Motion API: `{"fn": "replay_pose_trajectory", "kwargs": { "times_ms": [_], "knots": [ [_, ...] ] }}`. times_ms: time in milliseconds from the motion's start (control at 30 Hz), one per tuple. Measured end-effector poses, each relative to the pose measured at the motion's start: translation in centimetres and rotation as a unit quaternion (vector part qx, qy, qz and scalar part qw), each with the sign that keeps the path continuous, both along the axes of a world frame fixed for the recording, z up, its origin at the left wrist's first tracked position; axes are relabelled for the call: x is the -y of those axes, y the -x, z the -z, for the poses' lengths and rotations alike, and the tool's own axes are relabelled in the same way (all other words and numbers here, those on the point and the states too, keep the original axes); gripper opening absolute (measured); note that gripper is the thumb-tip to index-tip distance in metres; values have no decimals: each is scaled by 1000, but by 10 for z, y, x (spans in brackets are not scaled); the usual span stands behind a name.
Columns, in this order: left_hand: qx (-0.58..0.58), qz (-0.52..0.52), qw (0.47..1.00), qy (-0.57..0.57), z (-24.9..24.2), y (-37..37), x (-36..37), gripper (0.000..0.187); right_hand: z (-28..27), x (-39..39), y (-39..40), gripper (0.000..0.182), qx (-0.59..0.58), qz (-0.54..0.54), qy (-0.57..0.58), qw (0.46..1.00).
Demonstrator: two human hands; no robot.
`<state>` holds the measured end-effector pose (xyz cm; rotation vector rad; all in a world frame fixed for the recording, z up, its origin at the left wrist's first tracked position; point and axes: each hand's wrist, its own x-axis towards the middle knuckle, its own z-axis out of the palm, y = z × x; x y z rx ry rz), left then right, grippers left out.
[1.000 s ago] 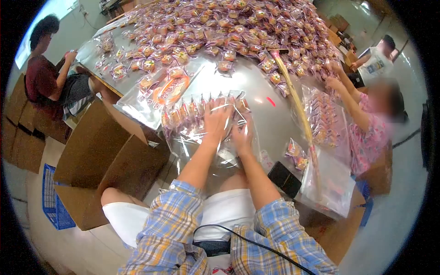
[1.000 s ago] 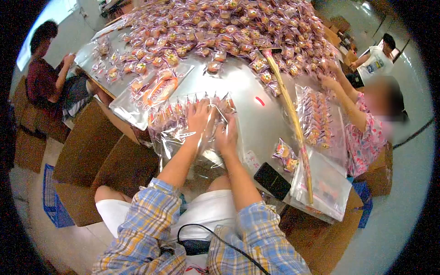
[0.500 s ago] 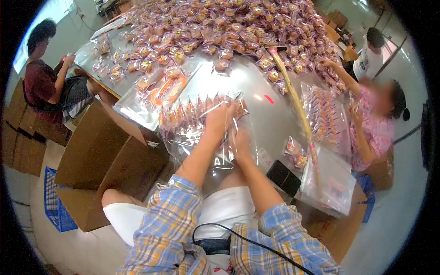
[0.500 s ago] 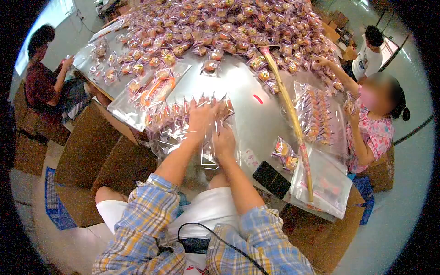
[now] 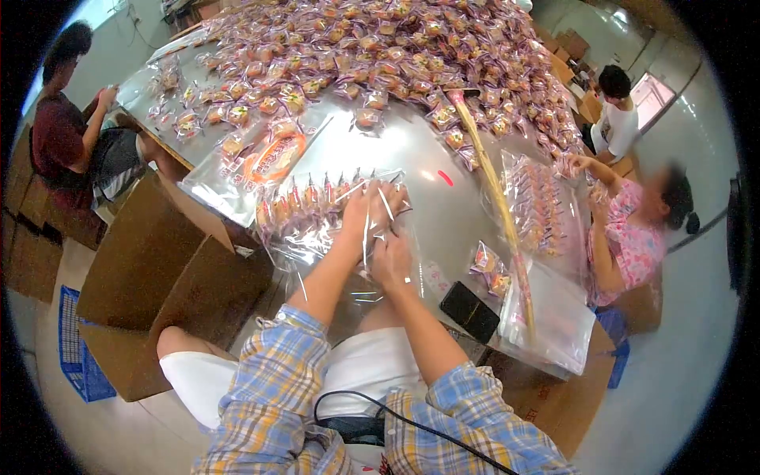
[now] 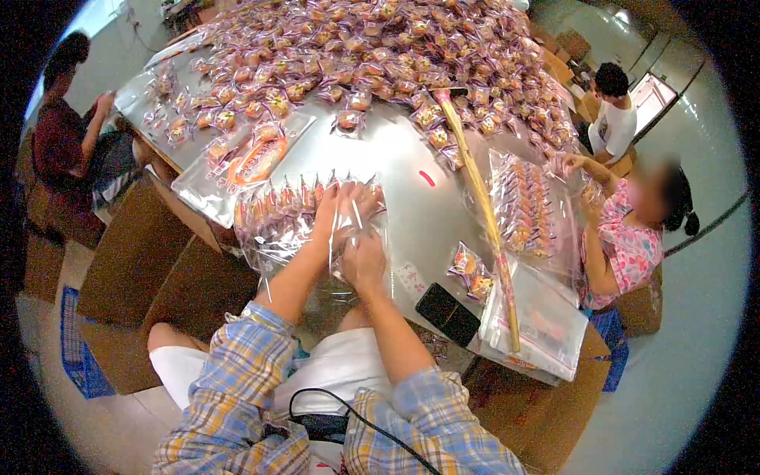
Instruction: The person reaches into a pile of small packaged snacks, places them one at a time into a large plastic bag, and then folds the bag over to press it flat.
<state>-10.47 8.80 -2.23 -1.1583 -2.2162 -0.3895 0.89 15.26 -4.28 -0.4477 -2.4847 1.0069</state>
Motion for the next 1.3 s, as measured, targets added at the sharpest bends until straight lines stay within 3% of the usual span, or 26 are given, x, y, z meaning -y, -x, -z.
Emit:
{"fn": "replay_pose_trajectory", "kwargs": {
  "times_ms": [67, 167, 233, 400, 467, 567, 633, 700, 733, 800, 867, 900, 967, 1033, 1067, 1133, 1167, 1200, 1233, 1300],
  "knots": [
    [27, -4, 1000, 12, -5, -1, -2, 43, 3, -4, 0, 45, 53, -5, 21, 998],
    [15, -14, 1000, -2, 3, 5, -4, 34, -7, 6, 0, 45, 8, 26, 8, 1000],
    [-35, -23, 998, -51, 3, 5, -7, 28, 2, 0, 2, 43, -8, 13, 6, 1000],
    [-10, -73, 995, -68, 7, 6, -9, 23, 15, -6, 9, 42, -64, -38, -29, 997],
    [-18, -103, 994, -42, 19, 11, -15, 22, 26, -11, 13, 39, -56, -53, -64, 995],
    [-52, -74, 992, -87, 20, 13, -20, 21, 41, -18, 9, 34, 7, -59, -109, 992],
    [-29, -67, 996, -46, 9, 8, -17, 27, 56, -18, 7, 33, 9, -66, -155, 986],
    [-77, -25, 995, -54, 17, 15, -14, 26, 64, -20, 8, 46, 14, -62, -250, 966],
    [92, -33, 995, 6, -2, 10, -16, 36, 56, -16, 9, 52, 19, -42, -200, 979],
    [32, 53, 997, -43, -30, -12, 17, 44, 37, -7, 11, 66, 21, 4, -99, 995],
    [62, 136, 983, -108, -2, -12, 22, 44, 21, -8, 13, 66, 6, -16, -39, 999],
    [95, 112, 982, -119, -29, -40, 37, 43, 29, -15, 10, 56, -34, -71, -158, 984],
    [125, 87, 970, -187, -25, -75, 48, 40, 91, -33, 18, 47, -62, -34, -192, 979],
    [167, 82, 960, -209, -26, -117, 63, 36, 84, -32, 24, 36, -27, 0, -136, 990],
    [165, 102, 960, -204, -26, -141, 76, 33, 75, -29, 27, 30, -9, 18, -108, 994],
    [133, 155, 958, -202, -26, -185, 105, 28, -19, 1, 15, 27, 43, 70, -95, 992],
    [69, 161, 961, -212, -23, -200, 126, 26, -11, -3, 14, 25, -36, 65, -127, 989],
    [5, 170, 960, -221, -21, -211, 146, 26, -16, -6, 10, 24, -41, 42, -169, 984],
    [-19, 78, 962, -261, -22, -215, 156, 25, -25, -10, 8, 24, -47, 22, -212, 976],
    [47, -45, 960, -274, -25, -213, 185, 54, -24, -22, 5, 25, -7, 22, -237, 971]
  ]
}}
